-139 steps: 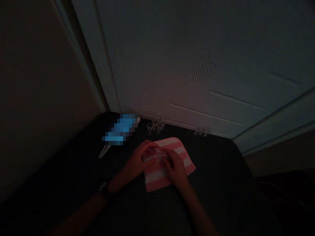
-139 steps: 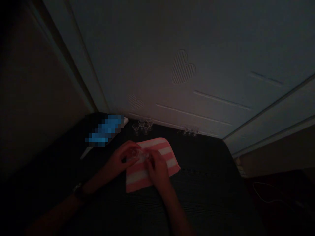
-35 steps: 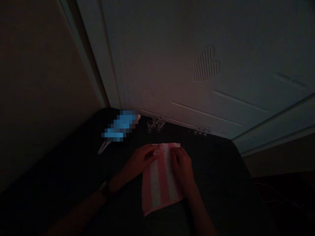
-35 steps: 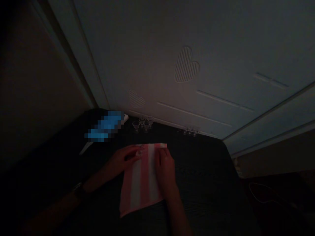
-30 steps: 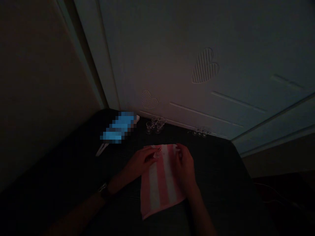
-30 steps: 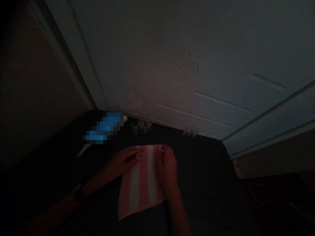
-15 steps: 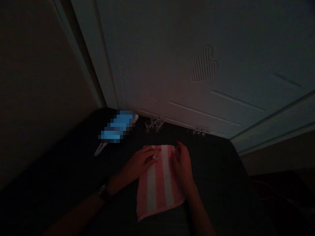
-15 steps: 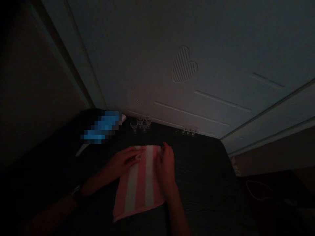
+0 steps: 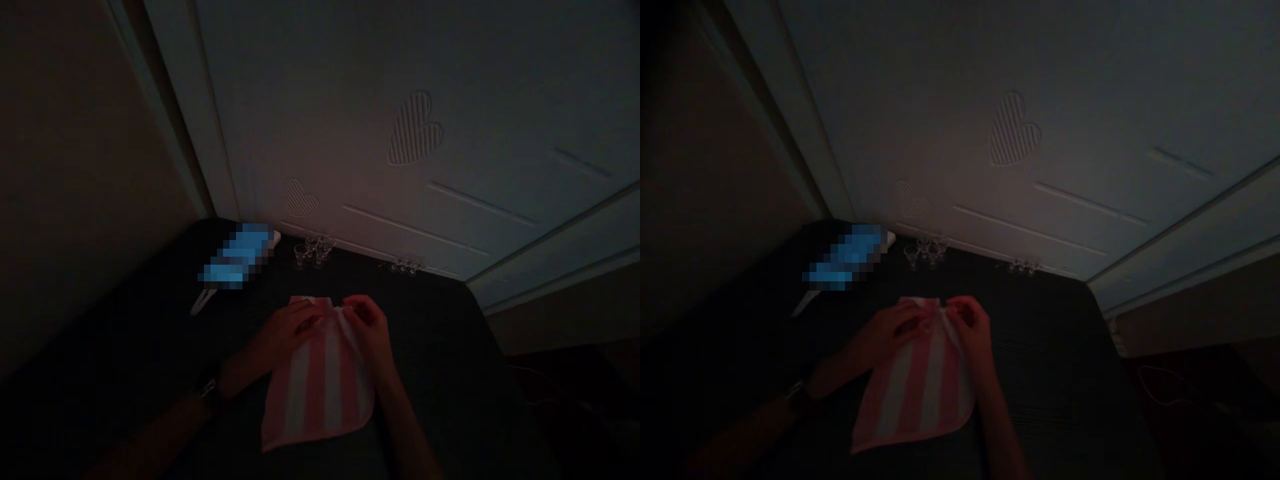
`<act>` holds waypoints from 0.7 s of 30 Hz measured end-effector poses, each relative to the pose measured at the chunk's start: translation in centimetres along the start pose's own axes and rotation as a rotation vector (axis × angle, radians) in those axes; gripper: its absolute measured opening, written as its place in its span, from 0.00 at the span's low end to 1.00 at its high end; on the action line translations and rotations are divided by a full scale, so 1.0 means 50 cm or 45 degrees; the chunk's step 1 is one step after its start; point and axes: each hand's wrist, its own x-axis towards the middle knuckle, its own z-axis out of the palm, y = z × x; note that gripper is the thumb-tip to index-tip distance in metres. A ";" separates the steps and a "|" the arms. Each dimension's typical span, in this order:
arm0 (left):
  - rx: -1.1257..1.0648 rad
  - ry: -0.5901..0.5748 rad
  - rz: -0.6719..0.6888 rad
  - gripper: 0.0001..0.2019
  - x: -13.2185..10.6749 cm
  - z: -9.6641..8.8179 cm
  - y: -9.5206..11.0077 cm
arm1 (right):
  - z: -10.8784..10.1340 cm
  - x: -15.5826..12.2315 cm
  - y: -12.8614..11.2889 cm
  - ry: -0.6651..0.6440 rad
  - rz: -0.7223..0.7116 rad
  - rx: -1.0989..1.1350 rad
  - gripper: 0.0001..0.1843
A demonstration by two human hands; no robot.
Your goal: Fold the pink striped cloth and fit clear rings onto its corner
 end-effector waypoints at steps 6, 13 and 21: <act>0.060 0.015 0.024 0.08 -0.001 -0.003 0.005 | 0.004 0.000 -0.003 -0.123 -0.015 -0.001 0.08; 0.087 0.062 -0.046 0.09 -0.001 -0.005 0.004 | 0.001 0.004 0.005 -0.175 -0.021 -0.040 0.09; 0.112 0.112 0.034 0.08 0.000 -0.007 0.002 | 0.006 0.003 0.007 -0.106 -0.139 -0.238 0.10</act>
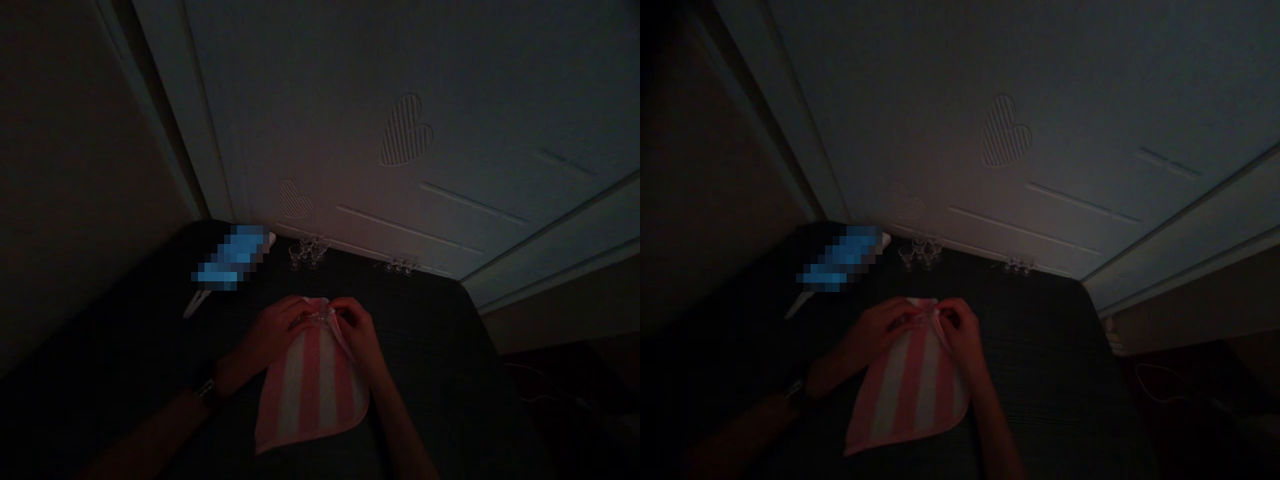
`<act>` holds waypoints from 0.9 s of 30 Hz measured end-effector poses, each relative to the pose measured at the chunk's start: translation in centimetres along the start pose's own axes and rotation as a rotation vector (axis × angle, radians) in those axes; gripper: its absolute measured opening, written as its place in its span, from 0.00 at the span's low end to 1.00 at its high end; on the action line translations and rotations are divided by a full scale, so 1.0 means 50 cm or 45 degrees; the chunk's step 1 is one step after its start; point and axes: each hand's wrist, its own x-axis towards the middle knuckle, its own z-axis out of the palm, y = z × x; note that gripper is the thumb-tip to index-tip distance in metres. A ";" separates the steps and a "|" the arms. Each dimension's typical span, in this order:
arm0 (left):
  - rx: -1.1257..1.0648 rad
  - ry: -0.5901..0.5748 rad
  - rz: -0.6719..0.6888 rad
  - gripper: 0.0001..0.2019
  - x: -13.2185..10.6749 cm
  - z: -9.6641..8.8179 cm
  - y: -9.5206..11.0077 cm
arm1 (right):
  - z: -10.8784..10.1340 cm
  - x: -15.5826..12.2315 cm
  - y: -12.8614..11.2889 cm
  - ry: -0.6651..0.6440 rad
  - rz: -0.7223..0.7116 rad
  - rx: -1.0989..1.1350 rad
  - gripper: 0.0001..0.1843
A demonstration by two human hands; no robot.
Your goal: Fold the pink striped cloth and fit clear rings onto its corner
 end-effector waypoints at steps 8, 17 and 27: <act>0.025 0.015 0.024 0.05 -0.005 0.000 -0.002 | -0.002 -0.002 0.005 -0.020 -0.104 -0.279 0.11; 0.069 0.090 0.076 0.09 -0.003 0.000 -0.002 | -0.001 -0.005 -0.015 0.037 -0.183 -0.235 0.12; 0.162 0.087 0.130 0.13 -0.004 0.001 -0.005 | 0.001 -0.007 -0.012 0.062 -0.039 -0.049 0.08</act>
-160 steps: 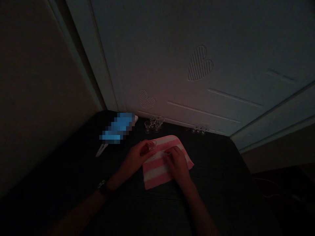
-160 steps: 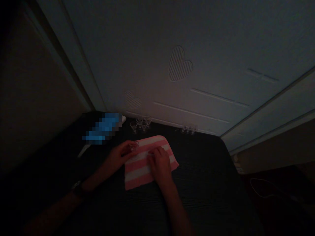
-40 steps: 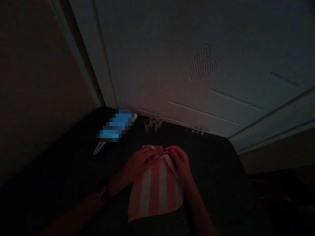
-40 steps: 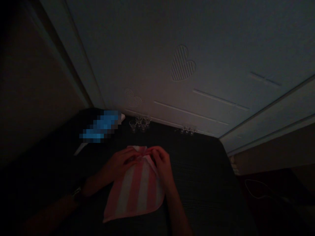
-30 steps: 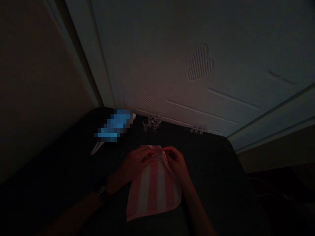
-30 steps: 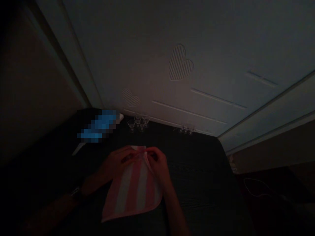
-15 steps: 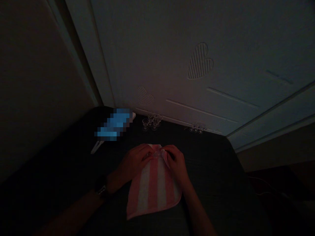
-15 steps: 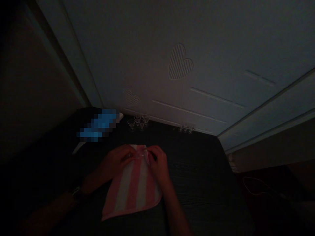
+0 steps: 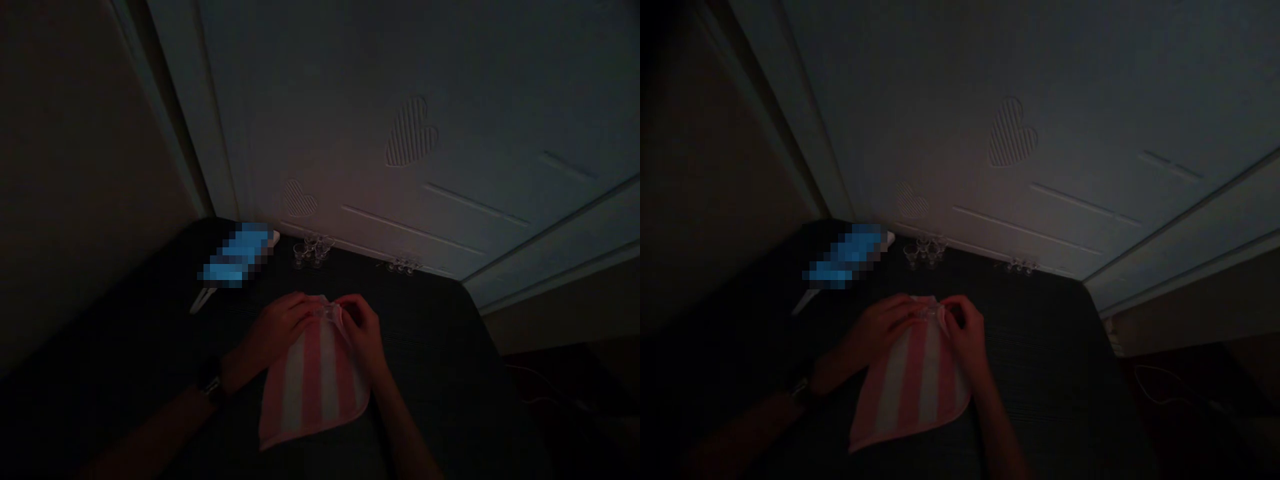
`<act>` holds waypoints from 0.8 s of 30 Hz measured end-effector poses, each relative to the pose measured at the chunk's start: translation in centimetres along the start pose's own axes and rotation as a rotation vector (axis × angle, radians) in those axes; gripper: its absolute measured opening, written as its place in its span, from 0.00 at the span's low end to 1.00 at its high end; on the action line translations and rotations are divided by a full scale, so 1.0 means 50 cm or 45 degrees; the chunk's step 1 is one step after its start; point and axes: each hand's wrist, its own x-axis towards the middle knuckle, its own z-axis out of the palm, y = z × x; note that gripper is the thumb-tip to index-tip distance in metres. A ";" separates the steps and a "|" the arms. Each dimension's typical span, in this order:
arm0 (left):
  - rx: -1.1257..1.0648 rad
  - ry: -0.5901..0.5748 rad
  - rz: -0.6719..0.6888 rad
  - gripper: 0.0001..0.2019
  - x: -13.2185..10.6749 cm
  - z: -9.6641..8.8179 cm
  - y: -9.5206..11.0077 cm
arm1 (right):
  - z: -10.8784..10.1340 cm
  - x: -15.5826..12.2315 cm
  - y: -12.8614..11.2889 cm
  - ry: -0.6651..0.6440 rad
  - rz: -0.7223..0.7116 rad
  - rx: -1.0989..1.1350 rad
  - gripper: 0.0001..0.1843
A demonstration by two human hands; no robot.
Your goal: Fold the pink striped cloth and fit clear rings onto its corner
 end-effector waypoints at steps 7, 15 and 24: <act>0.030 -0.017 0.002 0.12 -0.003 -0.001 -0.003 | -0.002 -0.001 -0.002 -0.074 0.043 0.033 0.09; 0.083 -0.024 0.060 0.12 -0.002 -0.005 0.001 | 0.005 0.001 0.006 -0.092 0.061 0.102 0.11; 0.110 0.030 0.034 0.12 -0.004 0.003 0.002 | 0.004 0.001 -0.009 -0.019 -0.024 0.023 0.14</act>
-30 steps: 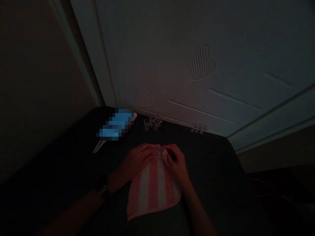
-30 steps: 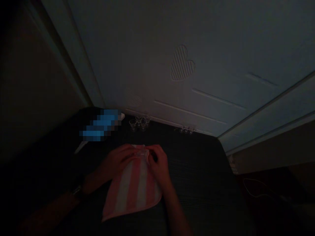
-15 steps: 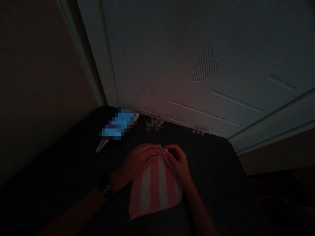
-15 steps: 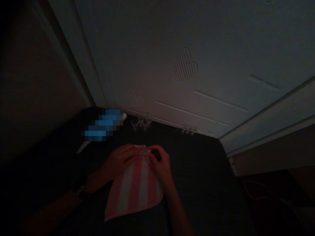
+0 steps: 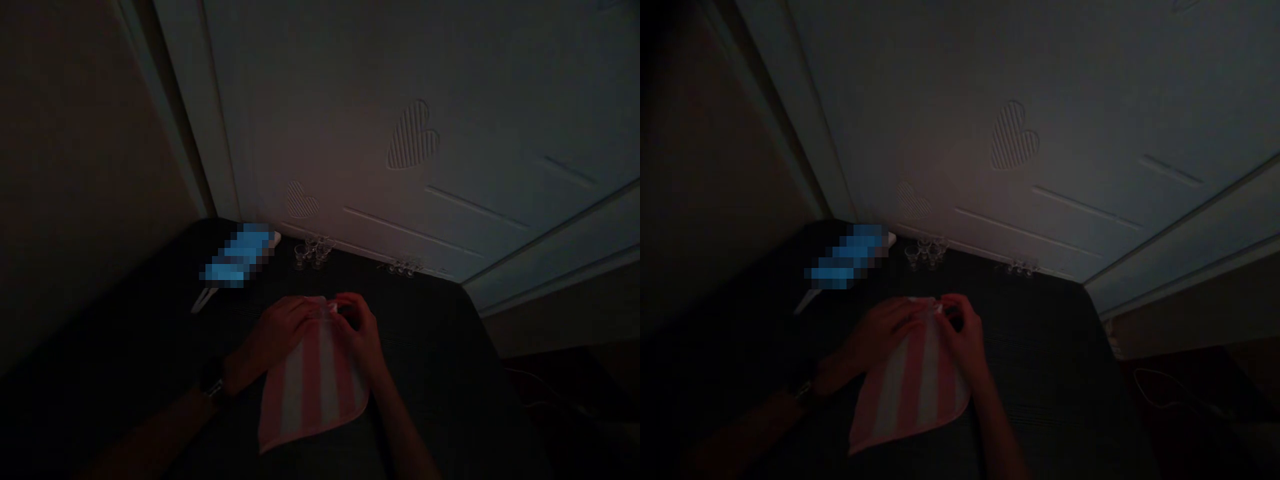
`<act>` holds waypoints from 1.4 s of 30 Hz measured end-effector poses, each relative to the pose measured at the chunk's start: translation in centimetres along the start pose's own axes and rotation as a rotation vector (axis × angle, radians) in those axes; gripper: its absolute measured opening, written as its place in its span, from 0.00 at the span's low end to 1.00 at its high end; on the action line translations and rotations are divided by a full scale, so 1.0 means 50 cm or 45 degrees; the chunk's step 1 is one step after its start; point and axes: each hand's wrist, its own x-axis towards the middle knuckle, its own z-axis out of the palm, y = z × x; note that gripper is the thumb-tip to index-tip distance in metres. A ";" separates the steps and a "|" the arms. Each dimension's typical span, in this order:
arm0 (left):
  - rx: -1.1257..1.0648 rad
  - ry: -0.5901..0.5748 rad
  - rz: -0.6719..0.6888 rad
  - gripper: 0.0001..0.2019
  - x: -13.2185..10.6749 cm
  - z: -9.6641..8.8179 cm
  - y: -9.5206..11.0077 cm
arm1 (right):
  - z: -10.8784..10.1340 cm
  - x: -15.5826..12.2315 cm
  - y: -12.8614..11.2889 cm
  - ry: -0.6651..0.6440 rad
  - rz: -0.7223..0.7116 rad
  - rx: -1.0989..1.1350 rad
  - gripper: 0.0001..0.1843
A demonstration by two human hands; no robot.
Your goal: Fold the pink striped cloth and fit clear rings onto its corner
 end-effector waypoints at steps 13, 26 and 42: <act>0.012 0.011 -0.049 0.10 0.001 0.000 0.007 | 0.001 -0.009 -0.001 0.028 -0.168 -0.227 0.11; 0.028 0.012 0.032 0.12 0.001 0.000 -0.002 | -0.001 -0.007 0.002 -0.022 -0.182 -0.298 0.12; 0.023 -0.006 0.044 0.11 0.004 -0.005 0.003 | 0.000 -0.012 0.006 0.013 -0.113 -0.301 0.12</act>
